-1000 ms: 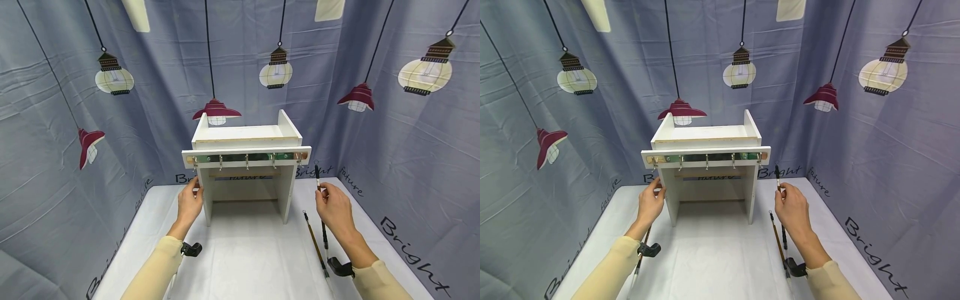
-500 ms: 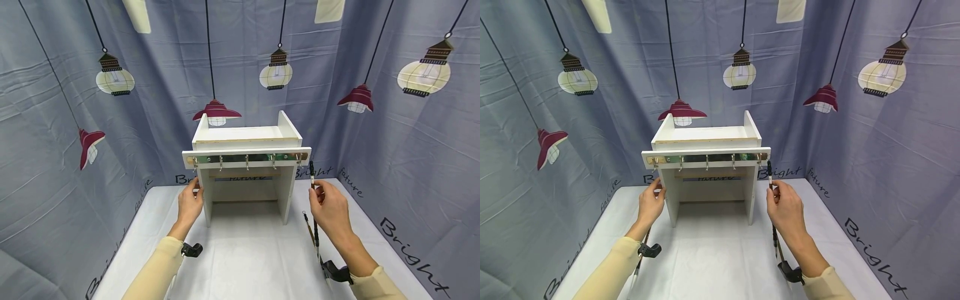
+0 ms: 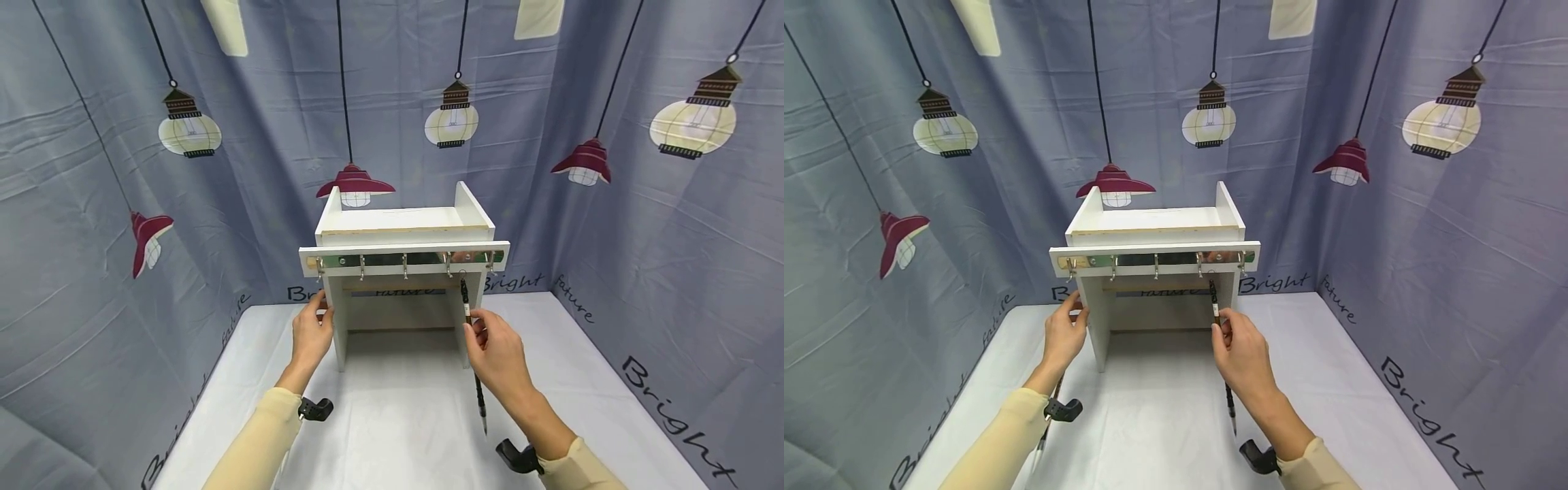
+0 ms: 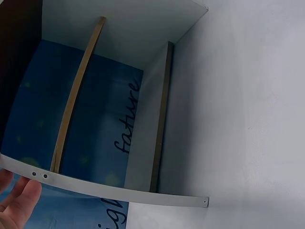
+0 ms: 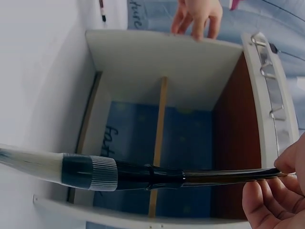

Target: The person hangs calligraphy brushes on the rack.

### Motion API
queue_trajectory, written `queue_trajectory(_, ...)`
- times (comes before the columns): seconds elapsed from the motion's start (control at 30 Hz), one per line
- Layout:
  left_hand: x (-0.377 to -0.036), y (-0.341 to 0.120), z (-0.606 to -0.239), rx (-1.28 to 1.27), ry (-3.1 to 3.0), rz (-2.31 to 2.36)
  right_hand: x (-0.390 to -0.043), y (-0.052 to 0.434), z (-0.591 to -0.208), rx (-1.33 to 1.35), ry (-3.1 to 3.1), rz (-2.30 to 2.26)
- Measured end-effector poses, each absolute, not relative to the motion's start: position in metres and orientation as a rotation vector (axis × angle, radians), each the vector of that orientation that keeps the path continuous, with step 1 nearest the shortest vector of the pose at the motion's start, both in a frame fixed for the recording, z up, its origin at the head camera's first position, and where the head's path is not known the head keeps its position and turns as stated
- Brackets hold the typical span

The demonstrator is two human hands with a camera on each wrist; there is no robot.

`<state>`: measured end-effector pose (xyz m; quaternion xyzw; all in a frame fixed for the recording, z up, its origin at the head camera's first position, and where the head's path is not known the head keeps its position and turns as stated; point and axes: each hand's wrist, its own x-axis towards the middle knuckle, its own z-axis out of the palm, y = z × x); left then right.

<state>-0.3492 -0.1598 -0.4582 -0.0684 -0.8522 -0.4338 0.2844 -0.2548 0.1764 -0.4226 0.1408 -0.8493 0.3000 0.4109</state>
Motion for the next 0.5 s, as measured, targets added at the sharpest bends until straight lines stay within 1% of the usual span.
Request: queue_trajectory(0.5,-0.349,-0.159,-0.461,-0.174,-2.271,-1.158,-0.262,0.162,-0.429,0.342,-2.203,0.818)
